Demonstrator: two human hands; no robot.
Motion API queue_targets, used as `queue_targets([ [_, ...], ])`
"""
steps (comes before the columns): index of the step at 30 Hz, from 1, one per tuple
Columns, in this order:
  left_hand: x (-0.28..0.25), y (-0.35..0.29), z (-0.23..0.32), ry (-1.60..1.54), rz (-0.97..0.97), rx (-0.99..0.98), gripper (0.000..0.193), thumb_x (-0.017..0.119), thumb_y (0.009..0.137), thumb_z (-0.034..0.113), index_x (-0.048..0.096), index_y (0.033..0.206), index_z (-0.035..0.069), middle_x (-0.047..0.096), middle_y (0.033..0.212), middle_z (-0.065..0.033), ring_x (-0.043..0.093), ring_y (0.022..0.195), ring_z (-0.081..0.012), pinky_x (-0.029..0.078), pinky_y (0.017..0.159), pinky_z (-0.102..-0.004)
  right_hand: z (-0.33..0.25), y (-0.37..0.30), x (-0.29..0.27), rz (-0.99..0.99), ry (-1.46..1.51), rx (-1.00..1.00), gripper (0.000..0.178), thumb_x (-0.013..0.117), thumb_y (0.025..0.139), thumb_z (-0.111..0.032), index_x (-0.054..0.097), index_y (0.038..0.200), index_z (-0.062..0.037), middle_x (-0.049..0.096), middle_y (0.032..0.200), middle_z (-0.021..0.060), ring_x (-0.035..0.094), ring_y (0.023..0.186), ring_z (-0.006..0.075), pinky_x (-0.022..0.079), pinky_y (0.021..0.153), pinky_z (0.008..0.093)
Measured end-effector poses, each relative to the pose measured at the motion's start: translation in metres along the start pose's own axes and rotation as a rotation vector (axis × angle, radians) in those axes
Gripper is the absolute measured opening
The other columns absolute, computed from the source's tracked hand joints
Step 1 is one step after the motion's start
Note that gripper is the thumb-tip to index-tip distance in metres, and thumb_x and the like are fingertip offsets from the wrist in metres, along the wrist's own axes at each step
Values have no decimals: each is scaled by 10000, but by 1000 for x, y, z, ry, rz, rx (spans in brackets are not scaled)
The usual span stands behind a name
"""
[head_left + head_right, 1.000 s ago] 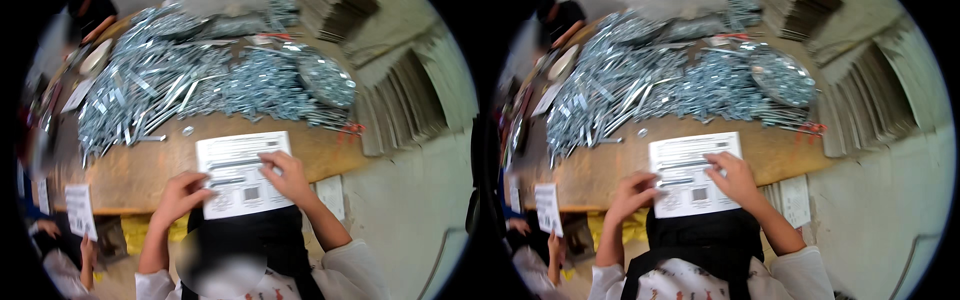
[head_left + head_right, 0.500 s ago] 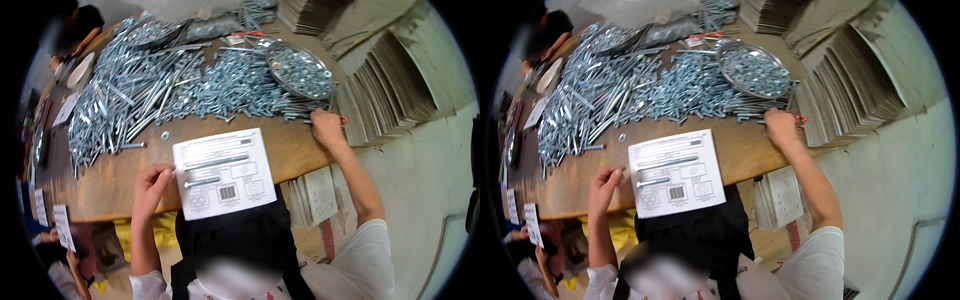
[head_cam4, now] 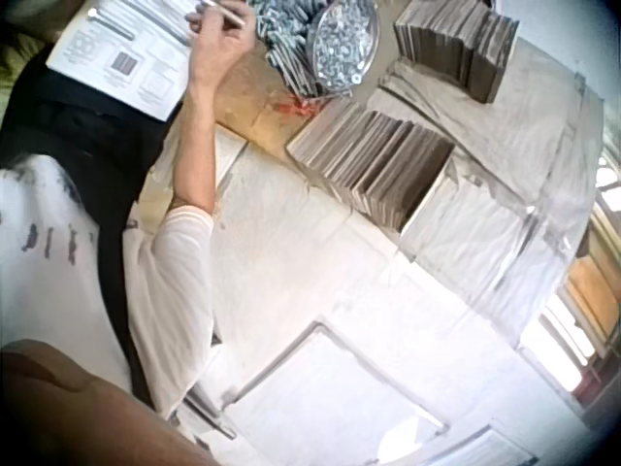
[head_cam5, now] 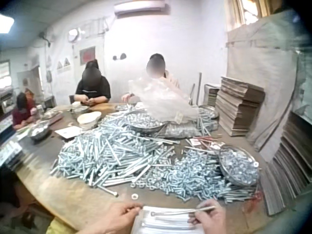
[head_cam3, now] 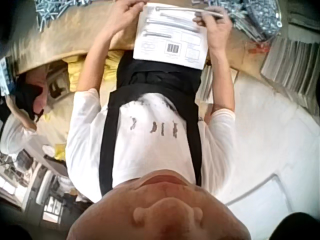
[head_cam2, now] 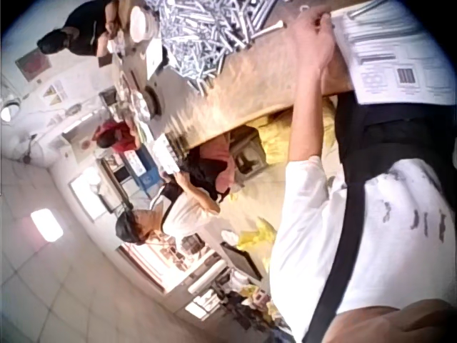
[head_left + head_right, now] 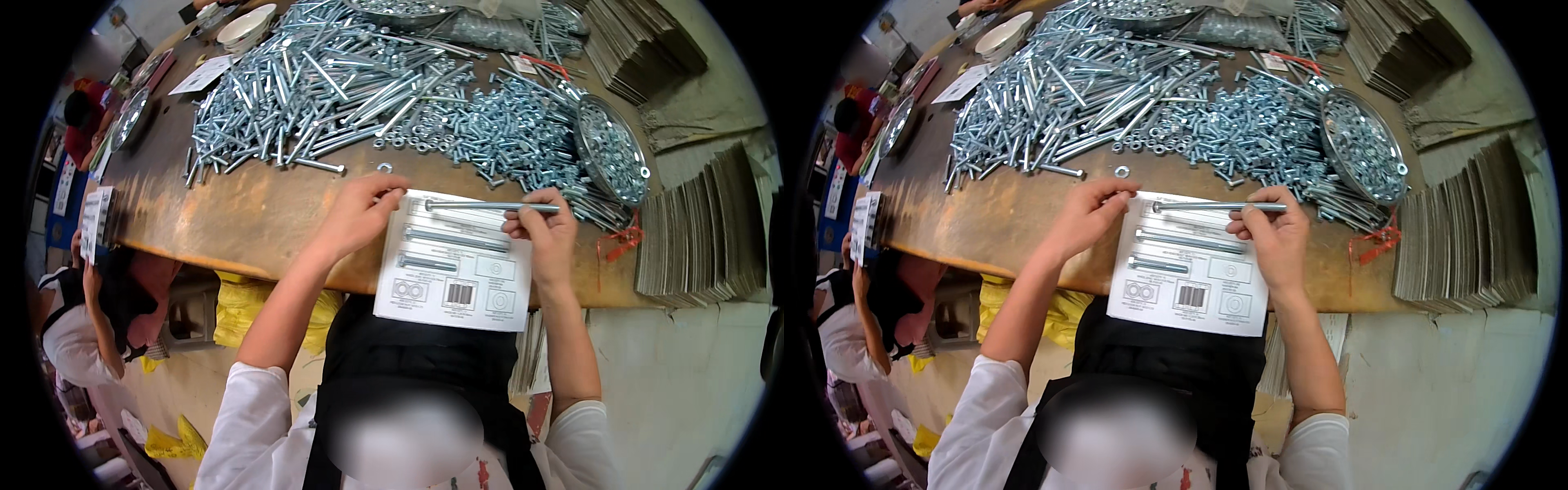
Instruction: The person repeatedly picks bolts, nuts, and washers from a large pile on a wooden table and places them into designated slots on a printed instruction sheet. The person uses both hands to handle the fasteners and aligns them with the diagram. Other workers are visible in the background performing similar tasks.
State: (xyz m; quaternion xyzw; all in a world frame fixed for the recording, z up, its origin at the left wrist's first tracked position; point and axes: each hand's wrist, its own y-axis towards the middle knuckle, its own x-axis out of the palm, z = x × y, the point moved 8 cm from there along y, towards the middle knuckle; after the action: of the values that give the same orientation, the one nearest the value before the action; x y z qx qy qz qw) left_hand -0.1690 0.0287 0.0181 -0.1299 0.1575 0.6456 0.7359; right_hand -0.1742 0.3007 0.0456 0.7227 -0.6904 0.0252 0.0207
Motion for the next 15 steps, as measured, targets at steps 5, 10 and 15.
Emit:
queue_targets([
  [5,19,5,-7,4,-113,-14,240,654,935,106,690,1133,-24,688,963,-82,634,858,-145,508,774,-278,51,5,6,-10,114,133,80,624,930,-62,608,997,-20,704,859,115,673,710,124,529,635,239],
  [10,21,7,-13,118,-88,85,223,701,896,76,701,1098,-18,652,894,-60,619,789,-134,504,712,-274,20,-3,-9,-28,-639,-243,153,711,834,-73,686,978,-29,691,913,90,661,808,204,520,720,324],
  [15,15,2,-6,125,-92,84,223,737,869,73,710,1075,-9,654,881,-49,593,730,-107,494,670,-261,14,-11,-19,-79,-930,-400,186,760,777,-102,754,959,-63,673,928,84,641,887,265,508,766,357],
])
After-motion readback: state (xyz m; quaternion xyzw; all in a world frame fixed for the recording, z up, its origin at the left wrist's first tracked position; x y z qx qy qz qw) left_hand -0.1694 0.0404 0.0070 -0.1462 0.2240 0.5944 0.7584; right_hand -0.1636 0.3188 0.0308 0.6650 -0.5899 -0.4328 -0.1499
